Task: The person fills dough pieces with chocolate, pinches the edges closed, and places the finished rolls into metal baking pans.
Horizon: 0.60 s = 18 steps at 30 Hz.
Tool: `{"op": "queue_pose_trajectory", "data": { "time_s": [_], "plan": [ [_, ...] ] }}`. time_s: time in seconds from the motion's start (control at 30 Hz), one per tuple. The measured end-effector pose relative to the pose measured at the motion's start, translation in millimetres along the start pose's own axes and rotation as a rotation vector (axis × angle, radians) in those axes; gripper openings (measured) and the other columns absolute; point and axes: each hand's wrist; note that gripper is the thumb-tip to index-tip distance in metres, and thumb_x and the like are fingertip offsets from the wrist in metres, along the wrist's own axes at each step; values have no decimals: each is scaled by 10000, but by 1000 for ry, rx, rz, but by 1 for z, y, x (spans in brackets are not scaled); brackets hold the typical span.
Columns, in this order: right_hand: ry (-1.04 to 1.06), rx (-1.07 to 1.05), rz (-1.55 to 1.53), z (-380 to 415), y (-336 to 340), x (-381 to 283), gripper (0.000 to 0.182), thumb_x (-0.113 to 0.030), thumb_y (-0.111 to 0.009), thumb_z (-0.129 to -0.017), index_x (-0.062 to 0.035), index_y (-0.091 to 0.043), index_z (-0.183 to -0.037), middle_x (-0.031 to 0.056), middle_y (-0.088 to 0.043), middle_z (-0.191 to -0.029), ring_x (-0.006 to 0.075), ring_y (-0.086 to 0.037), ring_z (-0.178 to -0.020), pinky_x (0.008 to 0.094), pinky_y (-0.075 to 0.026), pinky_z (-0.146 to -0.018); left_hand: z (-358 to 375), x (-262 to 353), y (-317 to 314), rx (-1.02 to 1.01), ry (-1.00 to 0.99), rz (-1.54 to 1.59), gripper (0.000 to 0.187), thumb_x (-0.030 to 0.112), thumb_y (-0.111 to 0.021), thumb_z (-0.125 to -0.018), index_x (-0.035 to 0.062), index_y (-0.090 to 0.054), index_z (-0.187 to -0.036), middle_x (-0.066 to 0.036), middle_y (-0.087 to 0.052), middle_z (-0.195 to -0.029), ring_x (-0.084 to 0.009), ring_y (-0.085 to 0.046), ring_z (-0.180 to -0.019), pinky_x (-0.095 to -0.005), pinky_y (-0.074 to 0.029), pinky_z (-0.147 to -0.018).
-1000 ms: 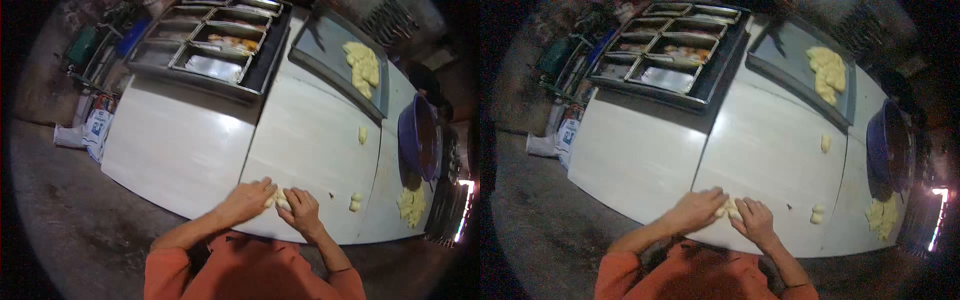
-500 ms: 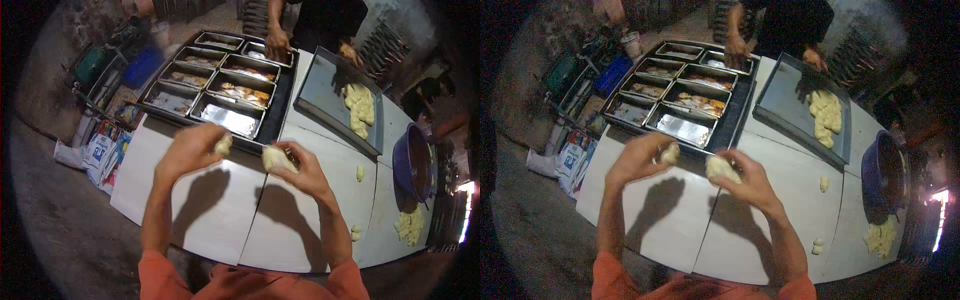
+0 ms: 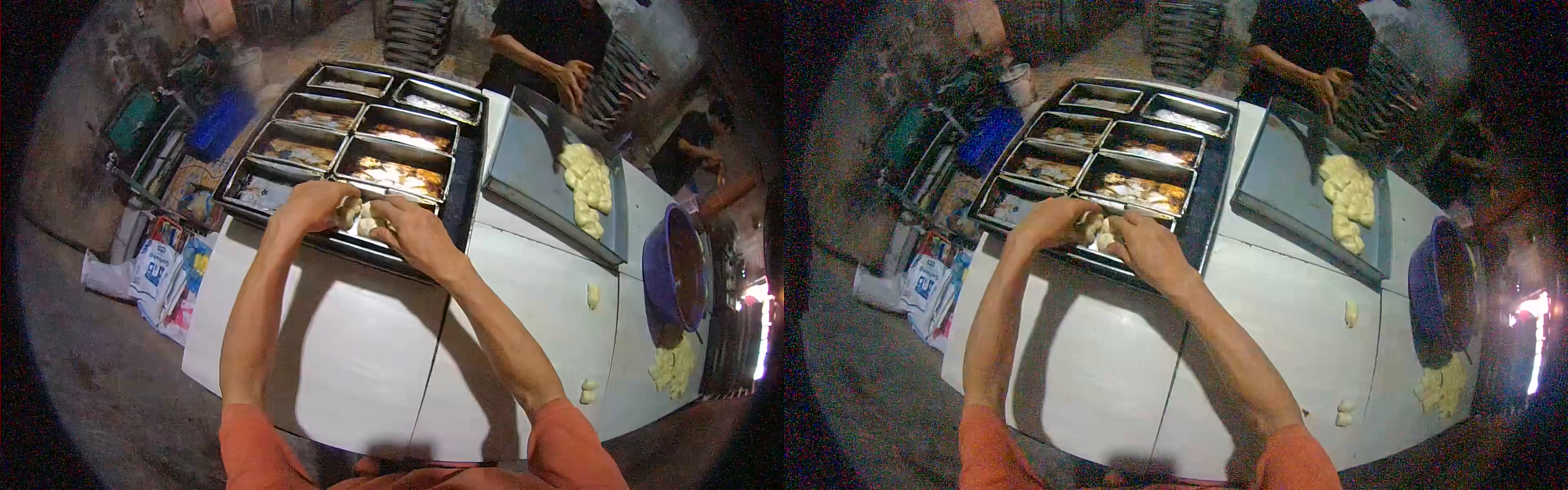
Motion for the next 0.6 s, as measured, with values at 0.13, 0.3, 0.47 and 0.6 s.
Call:
{"op": "queue_pose_trajectory", "data": {
  "time_s": [0.13, 0.3, 0.47, 0.6],
  "plan": [
    [-46, -8, 128, 2, 13, -10, 361, -248, -714, -900, -32, -620, -1173, 153, -614, -1127, 360, -656, -992, 442, -547, -854, 2, 5, 22, -82, 5, 107, 653, 205, -864, -676, 118, -656, -1288, -146, -731, -1104, -327, -693, -1022, -418, -532, -878],
    [68, -33, 151, 16, 11, 17, 204, -224, -723, -872, -45, -682, -960, 114, -669, -889, 339, -666, -881, 454, -535, -785, 14, 37, 14, 165, -68, 29, 546, 319, -865, -689, 139, -699, -1177, -134, -689, -1071, -338, -656, -999, -435, -514, -857],
    [47, 276, 34, 45, 46, -1, 211, -222, -701, -856, -36, -695, -956, 144, -668, -902, 350, -668, -876, 453, -545, -776, 6, 20, -19, 168, -157, 38, 321, 40, -808, -746, 63, -726, -1055, -124, -674, -1137, -299, -668, -1003, -359, -544, -874],
    [-214, 609, 54, 137, 123, 22, 221, -212, -736, -848, -43, -692, -983, 132, -679, -966, 331, -677, -890, 416, -555, -783, 17, 41, -13, 331, -167, 101, 345, 23, -750, -757, 55, -724, -1100, -148, -686, -1147, -334, -651, -1063, -391, -516, -898]
  ]
}}
Point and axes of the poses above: each hand's wrist, its own z-axis away from the middle knuckle, its own y-axis out of the back of the hand, x = y × z
